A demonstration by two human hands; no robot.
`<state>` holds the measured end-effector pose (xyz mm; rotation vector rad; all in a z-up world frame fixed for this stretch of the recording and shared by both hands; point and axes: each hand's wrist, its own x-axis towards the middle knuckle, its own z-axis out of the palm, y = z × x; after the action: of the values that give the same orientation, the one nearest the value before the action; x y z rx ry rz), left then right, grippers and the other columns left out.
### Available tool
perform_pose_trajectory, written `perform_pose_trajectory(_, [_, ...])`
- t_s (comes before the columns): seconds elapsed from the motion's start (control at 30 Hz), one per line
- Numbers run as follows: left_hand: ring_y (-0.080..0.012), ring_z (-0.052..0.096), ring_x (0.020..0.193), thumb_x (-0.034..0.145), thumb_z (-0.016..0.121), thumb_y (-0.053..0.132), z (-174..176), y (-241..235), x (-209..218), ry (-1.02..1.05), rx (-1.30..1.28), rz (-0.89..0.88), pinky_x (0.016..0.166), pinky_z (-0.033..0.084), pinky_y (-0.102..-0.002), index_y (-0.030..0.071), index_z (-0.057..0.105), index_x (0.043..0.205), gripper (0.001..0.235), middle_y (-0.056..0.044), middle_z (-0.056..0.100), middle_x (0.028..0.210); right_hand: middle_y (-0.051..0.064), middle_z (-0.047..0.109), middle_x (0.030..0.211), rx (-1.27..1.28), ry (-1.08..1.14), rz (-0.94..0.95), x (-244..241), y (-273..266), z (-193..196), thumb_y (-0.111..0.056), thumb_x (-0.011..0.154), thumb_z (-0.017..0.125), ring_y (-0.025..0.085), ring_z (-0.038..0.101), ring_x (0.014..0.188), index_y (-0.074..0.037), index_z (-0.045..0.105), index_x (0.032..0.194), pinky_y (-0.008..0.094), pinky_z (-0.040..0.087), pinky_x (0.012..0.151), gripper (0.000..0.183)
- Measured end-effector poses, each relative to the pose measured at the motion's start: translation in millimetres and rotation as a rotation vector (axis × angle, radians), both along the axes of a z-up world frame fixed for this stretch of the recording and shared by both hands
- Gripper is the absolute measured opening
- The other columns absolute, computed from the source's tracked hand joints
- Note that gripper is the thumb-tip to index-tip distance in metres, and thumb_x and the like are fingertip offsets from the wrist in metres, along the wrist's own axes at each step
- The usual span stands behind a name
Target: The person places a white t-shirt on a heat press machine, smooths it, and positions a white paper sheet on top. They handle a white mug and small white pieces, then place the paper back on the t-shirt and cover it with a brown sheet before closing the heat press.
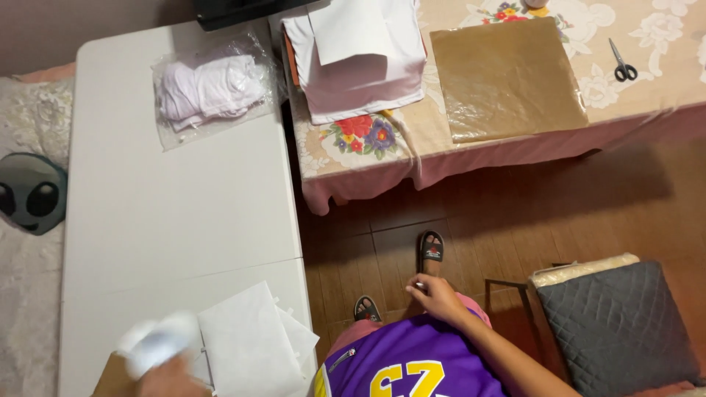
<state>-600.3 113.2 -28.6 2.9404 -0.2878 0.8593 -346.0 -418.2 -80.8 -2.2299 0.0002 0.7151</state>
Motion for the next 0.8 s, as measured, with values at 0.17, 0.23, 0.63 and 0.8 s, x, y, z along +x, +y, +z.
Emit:
perform_pose_trajectory(0.17, [-0.0373, 0.076, 0.112, 0.112, 0.058, 0.0, 152.8, -176.7, 245.0, 0.01, 0.025, -0.236, 0.105, 0.061, -0.05, 0.004, 0.079, 0.119, 0.023, -0.016, 0.078, 0.118, -0.008, 0.067, 0.072, 0.269, -0.14, -0.082, 60.1, -3.6, 108.8, -0.031, 0.105, 0.08, 0.006, 0.056, 0.063, -0.019, 0.085, 0.117, 0.027, 0.047, 0.065, 0.019])
perform_pose_trajectory(0.23, [-0.0363, 0.073, 0.111, 0.113, 0.061, 0.006, 191.2, -243.2, 299.4, 0.046, 0.021, -0.431, 0.104, 0.06, -0.049, 0.005, 0.076, 0.119, 0.017, -0.015, 0.075, 0.115, -0.008, 0.049, 0.055, 0.369, -0.24, -0.097, 81.9, -24.8, 143.9, -0.026, 0.106, 0.079, 0.006, 0.043, 0.051, -0.016, 0.084, 0.122, 0.028, 0.038, 0.054, 0.02])
perform_pose_trajectory(0.63, [-0.0397, 0.077, 0.126, 0.113, 0.059, -0.002, 260.3, -482.5, 482.9, 0.038, -0.265, -1.068, 0.106, 0.064, -0.05, -0.003, 0.079, 0.109, 0.02, -0.019, 0.081, 0.118, -0.008, 0.046, 0.078, 0.485, -0.613, -0.339, 197.2, -253.2, 250.3, -0.015, 0.103, 0.08, 0.006, 0.041, 0.063, -0.014, 0.074, 0.141, 0.025, 0.039, 0.063, 0.038])
perform_pose_trajectory(0.8, [-0.0567, 0.041, 0.164, 0.108, 0.064, -0.008, 234.1, -533.7, 528.8, 0.611, -0.972, -1.252, 0.13, 0.059, -0.061, 0.003, 0.076, 0.121, 0.021, -0.031, 0.045, 0.163, 0.004, 0.087, 0.122, 0.493, -0.52, -0.207, 236.9, -317.9, 264.8, -0.035, 0.109, 0.069, 0.012, 0.075, 0.09, -0.01, 0.079, 0.139, 0.03, 0.06, 0.079, 0.041])
